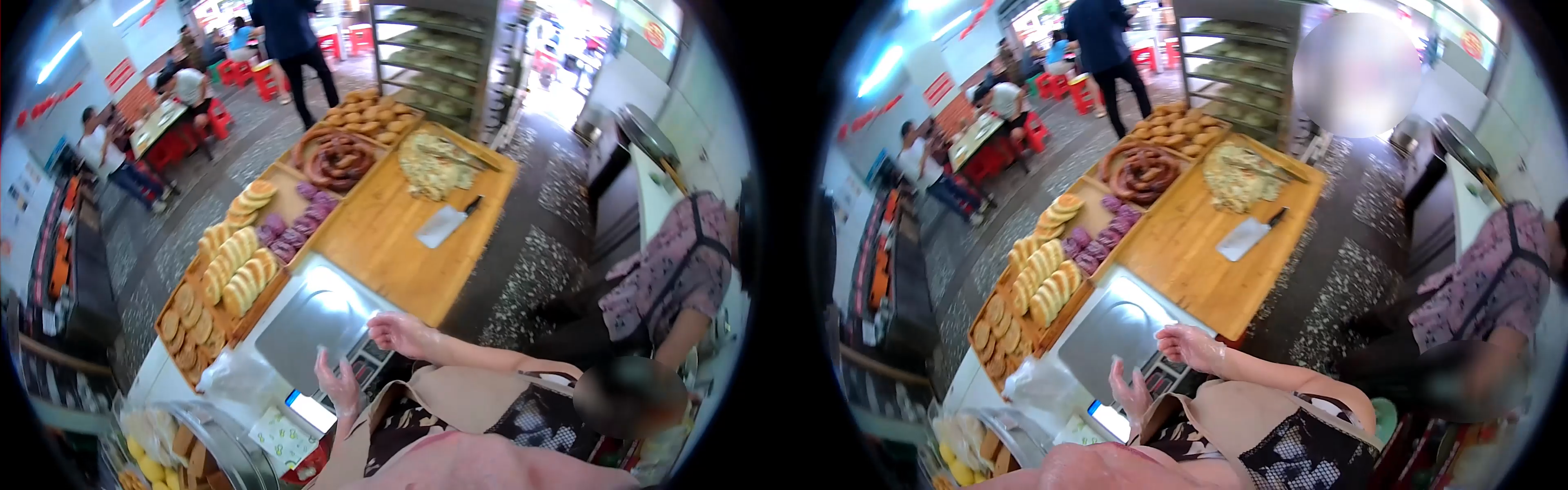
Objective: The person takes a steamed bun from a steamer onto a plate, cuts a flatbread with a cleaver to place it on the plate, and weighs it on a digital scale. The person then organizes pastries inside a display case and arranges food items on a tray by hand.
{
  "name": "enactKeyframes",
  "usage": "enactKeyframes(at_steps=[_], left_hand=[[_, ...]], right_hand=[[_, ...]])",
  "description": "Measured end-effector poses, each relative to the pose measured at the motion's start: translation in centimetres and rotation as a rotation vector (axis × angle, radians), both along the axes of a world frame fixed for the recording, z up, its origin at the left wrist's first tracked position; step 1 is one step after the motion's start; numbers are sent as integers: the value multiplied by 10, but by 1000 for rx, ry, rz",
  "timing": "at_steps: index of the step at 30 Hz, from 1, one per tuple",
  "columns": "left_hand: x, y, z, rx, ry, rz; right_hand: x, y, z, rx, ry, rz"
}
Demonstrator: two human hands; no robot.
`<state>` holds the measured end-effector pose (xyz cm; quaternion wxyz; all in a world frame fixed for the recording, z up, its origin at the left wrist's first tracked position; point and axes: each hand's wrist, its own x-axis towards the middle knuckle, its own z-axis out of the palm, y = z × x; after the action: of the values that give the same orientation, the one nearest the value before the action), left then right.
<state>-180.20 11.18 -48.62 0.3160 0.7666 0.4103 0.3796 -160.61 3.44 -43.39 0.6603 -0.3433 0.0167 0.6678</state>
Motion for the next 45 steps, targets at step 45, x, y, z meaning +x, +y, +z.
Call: enactKeyframes(at_steps=[45], left_hand=[[1310, -439, 32, 70, -214, -1446]], right_hand=[[1045, -609, -56, -513, -361, -1498]])
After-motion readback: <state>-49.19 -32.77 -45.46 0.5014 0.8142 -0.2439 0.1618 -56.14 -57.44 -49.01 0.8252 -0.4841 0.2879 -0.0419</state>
